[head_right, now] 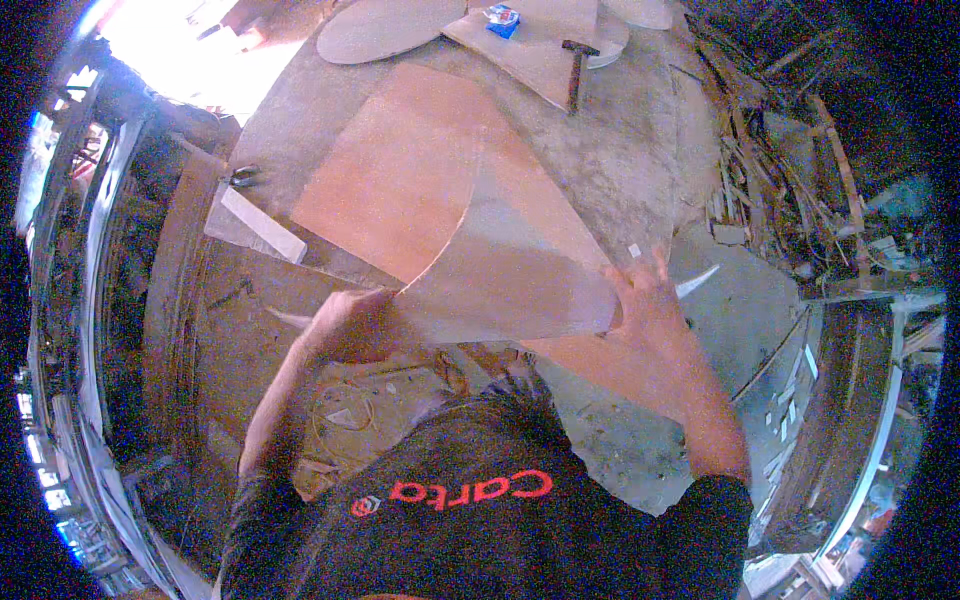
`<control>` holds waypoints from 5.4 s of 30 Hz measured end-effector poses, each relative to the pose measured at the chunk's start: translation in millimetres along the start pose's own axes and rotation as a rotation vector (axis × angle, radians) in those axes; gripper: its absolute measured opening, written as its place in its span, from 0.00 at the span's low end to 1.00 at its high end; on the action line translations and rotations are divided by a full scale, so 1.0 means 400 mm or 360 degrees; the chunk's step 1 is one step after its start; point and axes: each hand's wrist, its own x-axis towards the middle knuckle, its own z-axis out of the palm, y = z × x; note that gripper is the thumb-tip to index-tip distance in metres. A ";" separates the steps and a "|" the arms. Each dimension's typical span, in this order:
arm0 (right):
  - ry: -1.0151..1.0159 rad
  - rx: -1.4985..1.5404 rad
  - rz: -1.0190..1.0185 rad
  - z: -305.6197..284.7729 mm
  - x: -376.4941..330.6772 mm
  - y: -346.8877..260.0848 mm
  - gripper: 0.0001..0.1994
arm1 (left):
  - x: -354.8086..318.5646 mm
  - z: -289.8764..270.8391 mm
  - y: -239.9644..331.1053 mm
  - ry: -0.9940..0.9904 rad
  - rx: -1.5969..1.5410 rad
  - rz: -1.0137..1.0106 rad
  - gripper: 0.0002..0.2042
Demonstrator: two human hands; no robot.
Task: The person aligns and joins two irregularly shaped wooden pieces on a workbench. They apply glue along the edge of one piece, press the pieces together, and secure them using a nail gun. The person then flips the assembly and continues nailing along the seam.
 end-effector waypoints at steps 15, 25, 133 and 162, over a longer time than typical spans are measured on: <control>0.0540 0.1432 0.0812 0.306 -0.124 0.192 0.44 | 0.251 0.187 -0.001 0.1405 -0.0247 -0.0436 0.27; 0.0628 0.1186 0.0660 0.356 0.221 0.353 0.49 | 0.304 0.355 0.011 0.1163 0.0120 -0.0576 0.37; -0.0135 0.1199 0.0129 0.126 0.499 0.422 0.51 | 0.350 0.354 0.004 0.1109 0.0386 -0.0554 0.37; 0.0147 0.1206 -0.0782 0.138 0.243 -0.532 0.48 | -0.137 0.053 -0.134 0.1630 -0.2377 -0.0411 0.05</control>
